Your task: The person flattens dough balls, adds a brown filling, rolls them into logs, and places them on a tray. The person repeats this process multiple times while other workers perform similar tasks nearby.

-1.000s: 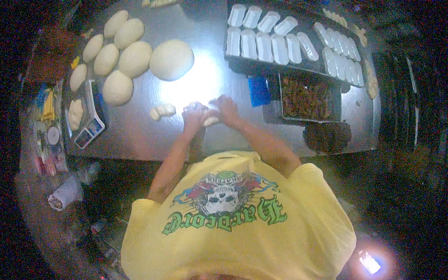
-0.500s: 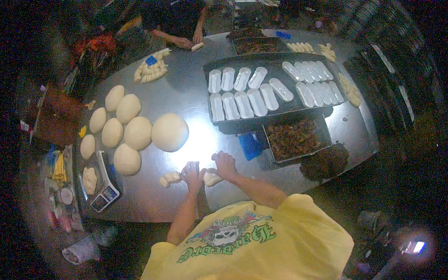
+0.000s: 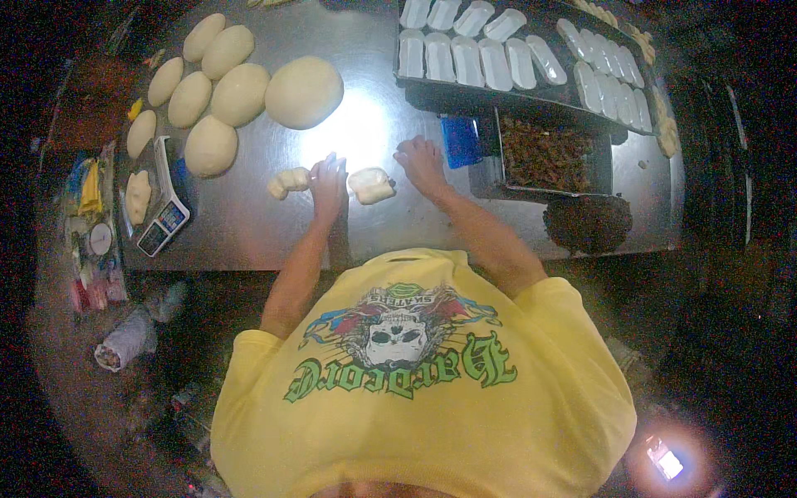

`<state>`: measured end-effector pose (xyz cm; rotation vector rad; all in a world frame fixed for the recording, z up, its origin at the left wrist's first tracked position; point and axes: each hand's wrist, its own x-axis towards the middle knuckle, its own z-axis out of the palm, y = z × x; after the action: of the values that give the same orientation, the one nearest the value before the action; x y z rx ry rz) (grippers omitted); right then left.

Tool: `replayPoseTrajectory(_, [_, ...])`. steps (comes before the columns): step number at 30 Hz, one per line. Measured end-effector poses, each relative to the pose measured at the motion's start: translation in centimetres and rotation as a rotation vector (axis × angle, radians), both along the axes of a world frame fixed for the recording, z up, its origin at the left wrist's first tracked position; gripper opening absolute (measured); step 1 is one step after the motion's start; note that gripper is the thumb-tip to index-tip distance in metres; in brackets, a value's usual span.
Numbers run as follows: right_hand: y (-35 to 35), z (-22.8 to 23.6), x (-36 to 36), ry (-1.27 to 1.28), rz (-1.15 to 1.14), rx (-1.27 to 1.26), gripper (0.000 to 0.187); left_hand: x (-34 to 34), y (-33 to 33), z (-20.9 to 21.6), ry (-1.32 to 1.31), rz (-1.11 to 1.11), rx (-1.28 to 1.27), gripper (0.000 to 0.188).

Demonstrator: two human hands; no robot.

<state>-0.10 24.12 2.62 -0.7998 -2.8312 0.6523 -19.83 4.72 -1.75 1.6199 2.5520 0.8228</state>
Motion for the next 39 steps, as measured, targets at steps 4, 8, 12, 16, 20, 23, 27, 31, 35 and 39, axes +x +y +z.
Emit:
replayPoseTrajectory(4, [-3.7, 1.3, 1.1, 0.473, 0.312, -0.122, 0.032, 3.0, -0.4, 2.7, -0.545, -0.271, -0.063, 0.035])
replayPoseTrajectory(8, [-5.1, 1.2, 0.0, 0.214, 0.292, -0.279, 0.028, 5.3, -0.7, 3.5, -0.282, -0.227, 0.027, 0.019])
replayPoseTrajectory(12, [-3.9, 0.8, -1.8, -0.191, 0.143, -0.289, 0.03, 5.1, 0.4, 4.8, -0.137, -0.191, -0.212, 0.016])
replayPoseTrajectory(16, [-3.2, 1.1, -3.5, -0.318, -0.003, -0.123, 0.044, 4.9, 1.4, 6.4, -0.065, 0.018, -0.42, 0.034])
replayPoseTrajectory(20, [-2.5, 1.5, -3.3, -0.23, -0.093, -0.042, 0.057, 3.6, 0.7, 4.5, -0.17, 0.189, -0.261, 0.055])
replayPoseTrajectory(23, [-1.1, 1.1, -1.5, -0.055, -0.057, -0.063, 0.057, 2.5, 0.3, 3.1, -0.125, 0.171, -0.206, 0.062])
replayPoseTrajectory(27, [-0.7, 0.5, -1.1, 0.03, -0.099, -0.033, 0.056, 0.6, 1.1, 0.8, -0.213, 0.154, -0.157, 0.065])
replayPoseTrajectory(31, [-0.6, -0.2, -2.1, 0.051, -0.142, -0.084, 0.053, -0.3, 2.8, 1.6, -0.219, 0.098, -0.166, 0.066])
replayPoseTrajectory(35, [-1.2, -1.1, -3.2, 0.086, -0.257, -0.071, 0.051, -0.9, 3.8, 1.8, -0.213, 0.095, -0.23, 0.074])
replayPoseTrajectory(39, [-2.4, 0.0, -4.3, 0.043, -0.194, -0.076, 0.046, -0.4, 3.1, 2.9, -0.226, 0.134, -0.239, 0.068])
